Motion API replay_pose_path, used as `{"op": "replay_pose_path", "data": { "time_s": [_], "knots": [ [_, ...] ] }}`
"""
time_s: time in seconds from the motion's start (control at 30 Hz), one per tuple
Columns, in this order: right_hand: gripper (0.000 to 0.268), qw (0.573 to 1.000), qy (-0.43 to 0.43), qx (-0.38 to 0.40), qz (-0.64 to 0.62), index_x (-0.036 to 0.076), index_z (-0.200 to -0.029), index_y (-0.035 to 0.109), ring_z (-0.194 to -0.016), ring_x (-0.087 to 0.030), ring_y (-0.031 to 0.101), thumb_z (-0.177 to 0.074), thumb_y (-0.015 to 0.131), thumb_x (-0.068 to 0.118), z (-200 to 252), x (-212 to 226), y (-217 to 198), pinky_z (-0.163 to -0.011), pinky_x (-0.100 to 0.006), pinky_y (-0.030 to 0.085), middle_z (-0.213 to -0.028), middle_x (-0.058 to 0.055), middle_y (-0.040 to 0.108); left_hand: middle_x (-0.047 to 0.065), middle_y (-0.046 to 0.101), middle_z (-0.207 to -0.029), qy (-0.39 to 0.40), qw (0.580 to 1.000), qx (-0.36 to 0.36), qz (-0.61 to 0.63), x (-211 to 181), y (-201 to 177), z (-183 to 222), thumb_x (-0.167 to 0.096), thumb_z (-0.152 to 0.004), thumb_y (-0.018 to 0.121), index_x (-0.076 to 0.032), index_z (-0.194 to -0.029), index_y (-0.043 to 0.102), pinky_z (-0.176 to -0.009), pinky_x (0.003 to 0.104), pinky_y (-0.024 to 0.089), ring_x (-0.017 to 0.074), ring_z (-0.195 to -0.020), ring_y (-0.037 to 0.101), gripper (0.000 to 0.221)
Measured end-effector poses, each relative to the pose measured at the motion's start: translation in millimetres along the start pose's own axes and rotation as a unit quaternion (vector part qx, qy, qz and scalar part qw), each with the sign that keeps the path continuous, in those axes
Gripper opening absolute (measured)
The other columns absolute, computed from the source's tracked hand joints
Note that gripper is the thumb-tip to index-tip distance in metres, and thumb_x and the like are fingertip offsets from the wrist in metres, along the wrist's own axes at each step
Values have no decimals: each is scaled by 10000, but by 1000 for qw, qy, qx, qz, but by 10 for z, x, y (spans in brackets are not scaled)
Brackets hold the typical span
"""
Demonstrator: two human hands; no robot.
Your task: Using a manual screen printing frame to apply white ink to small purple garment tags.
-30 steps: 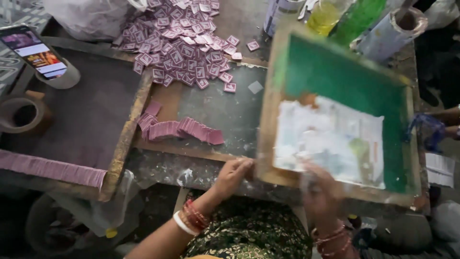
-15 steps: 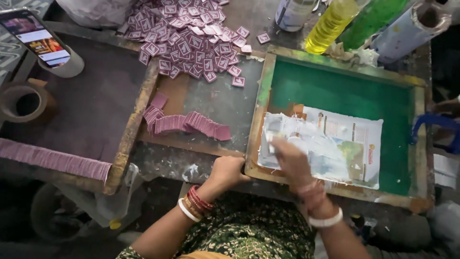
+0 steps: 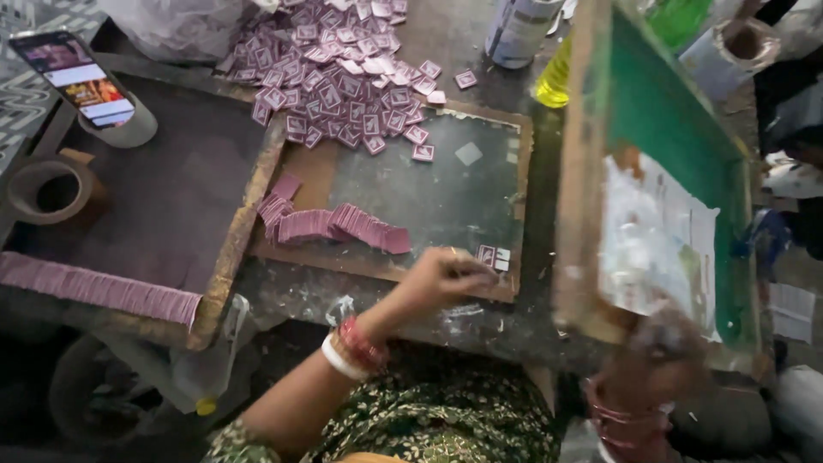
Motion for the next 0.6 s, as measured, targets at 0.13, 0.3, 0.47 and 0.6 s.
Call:
{"op": "replay_pose_path", "data": {
  "time_s": [0.13,0.3,0.47,0.6],
  "knots": [
    [293,987,50,-152,10,-36,-1238,602,-1065,-241,596,-1145,597,242,-114,-177,-348,-948,-358,499,-1176,-174,617,141,730,-963,-55,927,-91,-361,898,-142,-486,-307,-928,705,-129,-1003,820,-779,472,549,361,-883,697,224],
    [277,988,58,-143,-18,-37,-1208,618,-1051,-282,677,-1127,594,227,-32,-211,-397,-933,-371,558,-1179,-214,676,176,713,-938,-43,911,-102,-398,1166,-32,-887,-272,-827,728,-98,-915,807,-777,502,539,397,-898,686,210],
    [262,987,59,-138,-56,-42,-1184,628,-1040,-312,734,-1108,595,206,-133,-193,-284,-923,-378,597,-1176,-245,717,162,733,-835,-59,951,-222,-207,991,-690,-867,-259,-837,753,-47,-920,787,-725,381,548,281,-760,723,230],
    [248,987,51,-148,-38,-67,-1165,614,-1033,-326,733,-1073,607,163,-224,-141,-415,-924,-380,590,-1154,-265,711,163,699,-958,12,897,-362,-254,374,-1167,-351,-258,-934,735,-23,-1078,730,-731,395,522,278,-819,673,276]
  ]
}}
Point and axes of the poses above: each hand's wrist, its own z-axis away from the middle knuckle, its own y-axis out of the palm, x = y × z, the point moved 6 cm from there along -z, towards the middle knuckle
